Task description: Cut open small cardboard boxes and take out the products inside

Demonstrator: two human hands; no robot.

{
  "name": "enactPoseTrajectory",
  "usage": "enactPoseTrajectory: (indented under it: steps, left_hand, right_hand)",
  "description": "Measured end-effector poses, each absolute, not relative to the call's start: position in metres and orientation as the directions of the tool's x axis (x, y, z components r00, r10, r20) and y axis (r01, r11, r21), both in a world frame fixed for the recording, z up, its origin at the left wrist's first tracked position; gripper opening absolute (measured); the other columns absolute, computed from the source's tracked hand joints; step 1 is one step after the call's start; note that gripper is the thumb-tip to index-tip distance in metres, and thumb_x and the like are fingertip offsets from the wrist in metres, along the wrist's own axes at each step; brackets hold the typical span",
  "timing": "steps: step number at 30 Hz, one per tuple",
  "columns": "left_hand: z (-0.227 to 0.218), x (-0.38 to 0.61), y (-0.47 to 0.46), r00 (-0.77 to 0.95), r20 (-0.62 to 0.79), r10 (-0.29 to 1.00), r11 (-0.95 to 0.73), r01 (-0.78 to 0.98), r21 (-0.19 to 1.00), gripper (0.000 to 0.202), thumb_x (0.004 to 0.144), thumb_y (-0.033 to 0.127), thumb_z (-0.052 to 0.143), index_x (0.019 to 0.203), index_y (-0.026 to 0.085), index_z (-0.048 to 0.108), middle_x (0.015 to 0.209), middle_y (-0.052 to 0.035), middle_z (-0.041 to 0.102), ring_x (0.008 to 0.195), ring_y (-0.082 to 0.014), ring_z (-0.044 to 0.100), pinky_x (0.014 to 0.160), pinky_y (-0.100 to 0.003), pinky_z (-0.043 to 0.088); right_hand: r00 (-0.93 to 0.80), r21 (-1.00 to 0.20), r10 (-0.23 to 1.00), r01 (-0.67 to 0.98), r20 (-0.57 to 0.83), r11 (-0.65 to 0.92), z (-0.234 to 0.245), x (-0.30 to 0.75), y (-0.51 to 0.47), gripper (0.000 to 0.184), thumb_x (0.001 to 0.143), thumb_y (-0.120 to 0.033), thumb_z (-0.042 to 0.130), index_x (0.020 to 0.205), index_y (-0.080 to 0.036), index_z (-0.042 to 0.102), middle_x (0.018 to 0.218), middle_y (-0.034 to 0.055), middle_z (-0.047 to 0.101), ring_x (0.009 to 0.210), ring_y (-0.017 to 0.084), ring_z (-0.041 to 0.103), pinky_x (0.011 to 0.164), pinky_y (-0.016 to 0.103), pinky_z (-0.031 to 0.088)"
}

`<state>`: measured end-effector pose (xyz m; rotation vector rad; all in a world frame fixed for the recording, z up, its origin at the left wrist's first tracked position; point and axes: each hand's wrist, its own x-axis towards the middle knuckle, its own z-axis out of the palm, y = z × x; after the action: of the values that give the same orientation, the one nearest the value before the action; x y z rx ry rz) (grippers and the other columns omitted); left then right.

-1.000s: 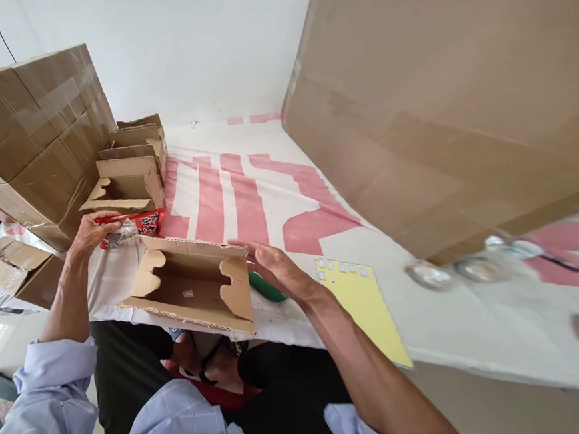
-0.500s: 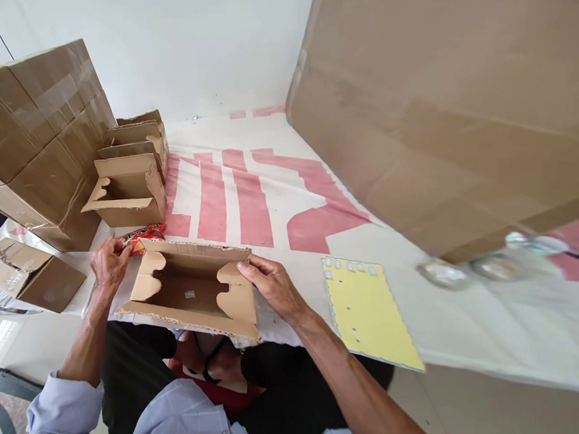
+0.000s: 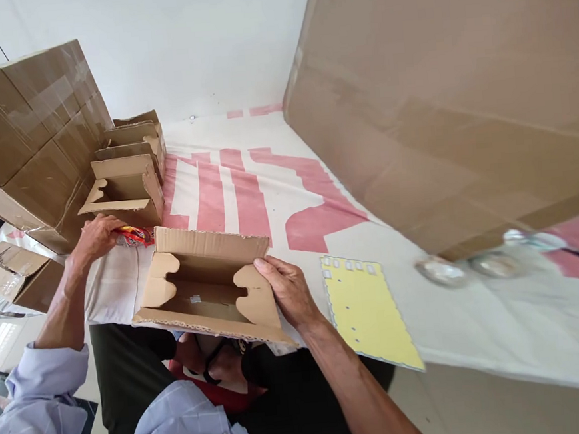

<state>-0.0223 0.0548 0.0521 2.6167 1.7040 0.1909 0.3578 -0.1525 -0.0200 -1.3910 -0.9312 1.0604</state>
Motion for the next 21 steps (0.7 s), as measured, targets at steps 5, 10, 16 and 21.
enactPoseTrajectory:
  steps: [5, 10, 16, 21]
  left_hand:
    - [0.065, -0.013, 0.091, 0.267, 0.077, 0.960, -0.276, 0.950, 0.148, 0.023, 0.081, 0.011, 0.077, 0.095, 0.026, 0.087, 0.098, -0.0127, 0.082, 0.111, -0.0407, 0.072, 0.102, -0.050, 0.048]
    - [0.047, 0.001, 0.078, 0.092, 0.335, 0.938, -0.148, 0.978, 0.145, 0.018, 0.092, 0.022, 0.073, 0.108, 0.021, 0.082, 0.128, -0.0207, 0.074, 0.135, -0.0453, 0.060, 0.112, -0.056, 0.046]
    - [0.009, 0.008, 0.033, -0.010, 0.173, 0.985, -0.025, 0.981, 0.195, 0.023, 0.099, 0.046, 0.070, 0.099, 0.023, 0.077, 0.099, -0.0151, 0.079, 0.103, -0.0384, 0.074, 0.088, -0.044, 0.053]
    - [-0.021, 0.016, 0.033, -0.030, 0.087, 0.996, 0.017, 0.989, 0.147, 0.046, 0.097, 0.055, 0.074, 0.127, 0.019, 0.072, 0.112, -0.0227, 0.081, 0.111, -0.0443, 0.076, 0.086, -0.045, 0.053]
  right_hand:
    - [0.296, -0.994, 0.949, -0.053, -0.110, -0.099, -0.023, 0.357, -0.150, 0.060, 0.076, -0.079, 0.084, 0.070, -0.023, 0.064, 0.069, 0.0006, 0.063, 0.061, 0.017, 0.052, 0.054, 0.031, 0.043]
    - [0.307, -0.997, 0.948, -0.017, -0.081, -0.080, -0.023, 0.357, -0.151, 0.060, 0.079, -0.079, 0.082, 0.068, -0.024, 0.059, 0.067, -0.0007, 0.059, 0.061, 0.017, 0.050, 0.056, 0.031, 0.043]
    - [0.313, -0.994, 0.944, -0.006, -0.104, -0.107, -0.022, 0.355, -0.153, 0.056, 0.083, -0.075, 0.077, 0.069, -0.025, 0.059, 0.065, -0.0005, 0.058, 0.059, 0.017, 0.047, 0.054, 0.031, 0.040]
    - [0.324, -0.998, 0.945, 0.041, -0.038, -0.054, -0.023, 0.351, -0.151, 0.058, 0.083, -0.076, 0.076, 0.064, -0.025, 0.055, 0.062, -0.0013, 0.054, 0.059, 0.016, 0.046, 0.054, 0.031, 0.041]
